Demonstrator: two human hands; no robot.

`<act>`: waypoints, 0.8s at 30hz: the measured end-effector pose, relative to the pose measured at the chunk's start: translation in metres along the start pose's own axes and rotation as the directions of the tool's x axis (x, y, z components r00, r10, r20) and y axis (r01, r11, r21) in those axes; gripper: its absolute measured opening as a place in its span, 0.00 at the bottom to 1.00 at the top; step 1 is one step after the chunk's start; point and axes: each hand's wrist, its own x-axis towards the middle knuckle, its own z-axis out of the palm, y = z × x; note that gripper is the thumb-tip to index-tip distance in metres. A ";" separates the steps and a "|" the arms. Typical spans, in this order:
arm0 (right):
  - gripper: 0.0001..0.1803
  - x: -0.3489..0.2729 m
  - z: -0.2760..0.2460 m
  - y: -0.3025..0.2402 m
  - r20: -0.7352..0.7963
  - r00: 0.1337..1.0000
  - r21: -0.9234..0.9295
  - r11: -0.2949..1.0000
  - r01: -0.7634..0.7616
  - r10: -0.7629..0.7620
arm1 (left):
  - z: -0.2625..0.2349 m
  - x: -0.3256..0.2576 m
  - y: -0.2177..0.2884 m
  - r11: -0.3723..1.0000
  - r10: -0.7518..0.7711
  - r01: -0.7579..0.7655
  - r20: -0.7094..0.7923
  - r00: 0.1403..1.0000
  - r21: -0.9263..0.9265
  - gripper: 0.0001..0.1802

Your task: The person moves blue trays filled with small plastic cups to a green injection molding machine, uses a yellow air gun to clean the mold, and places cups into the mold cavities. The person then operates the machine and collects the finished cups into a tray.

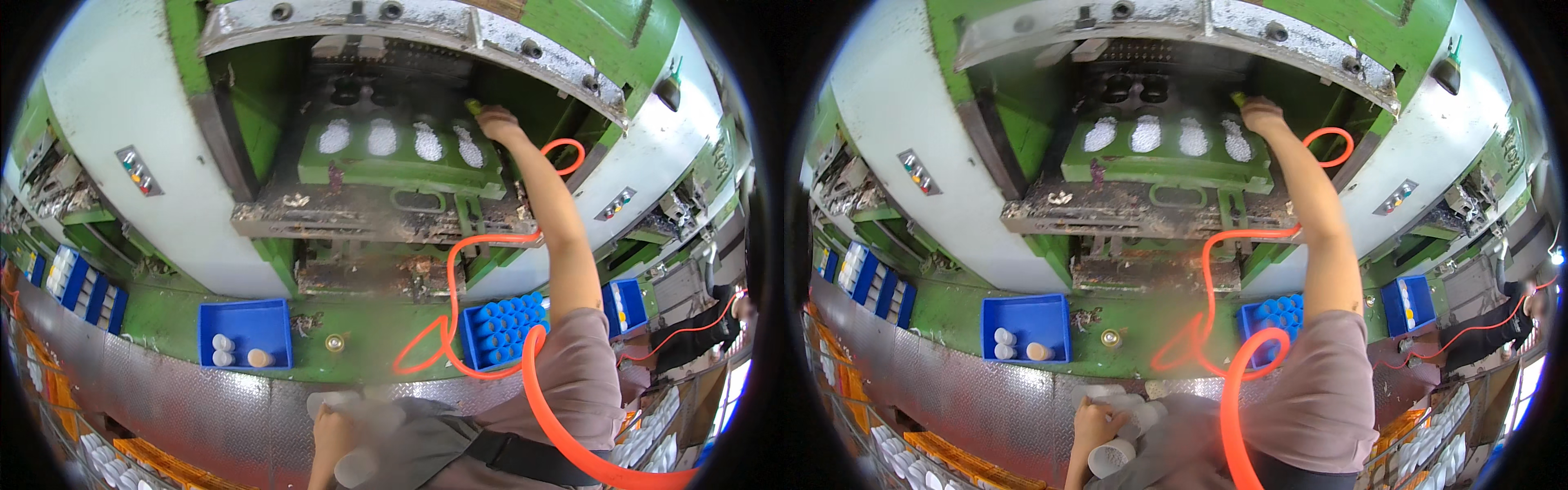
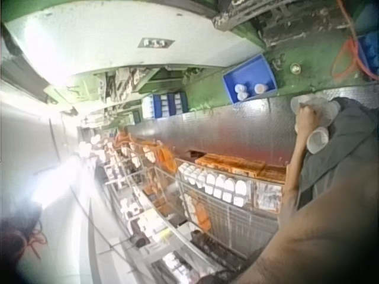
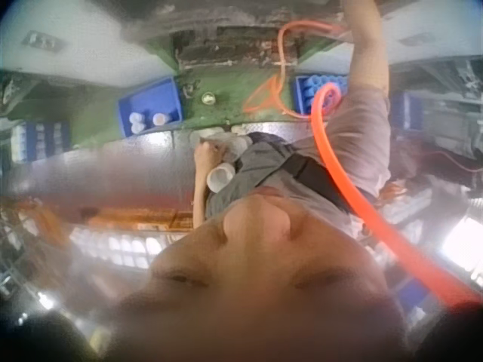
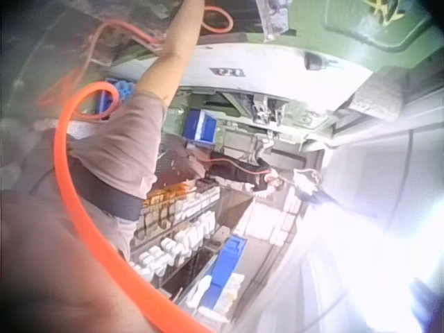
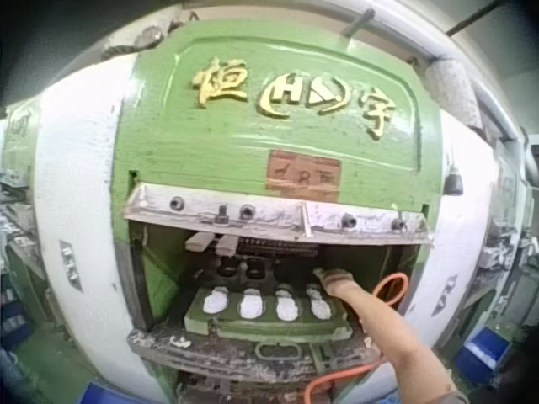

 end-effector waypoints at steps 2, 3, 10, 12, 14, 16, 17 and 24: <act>0.18 -0.020 -0.008 0.002 -0.156 0.988 0.023 1.000 -0.006 0.009 | -0.004 -0.005 -0.004 1.000 0.005 -0.006 0.035 0.999 0.031 0.13; 0.18 -0.036 -0.017 -0.001 -0.242 0.970 0.094 0.996 0.013 0.010 | -0.007 -0.007 -0.006 0.998 -0.005 0.004 0.019 1.000 0.057 0.11; 0.22 -0.274 -0.115 -0.111 -0.183 0.971 0.700 0.673 0.238 -0.152 | -0.054 -0.031 -0.037 0.999 0.002 -0.007 0.126 0.992 0.043 0.12; 0.23 -0.339 -0.122 -0.159 -0.005 0.953 0.707 0.673 0.218 -0.303 | -0.073 -0.043 -0.052 0.999 0.016 -0.020 0.089 0.996 0.050 0.13; 0.24 -0.382 -0.110 -0.210 0.066 0.875 0.741 0.611 0.278 -0.479 | -0.094 -0.058 -0.070 0.997 -0.015 0.007 0.110 0.994 0.076 0.13; 0.25 -0.401 -0.079 -0.262 -0.084 0.786 0.782 0.448 0.433 -0.612 | -0.114 -0.077 -0.091 0.999 0.011 -0.014 0.048 0.999 0.044 0.14; 0.24 -0.405 -0.060 -0.289 -0.066 0.782 0.778 0.459 0.430 -0.620 | -0.124 -0.087 -0.103 0.999 0.017 -0.018 0.022 1.000 0.039 0.13; 0.17 -0.411 0.060 -0.441 0.510 0.538 0.794 0.607 0.004 -0.671 | -0.168 -0.164 -0.175 0.990 -0.126 0.128 -0.034 0.991 0.054 0.12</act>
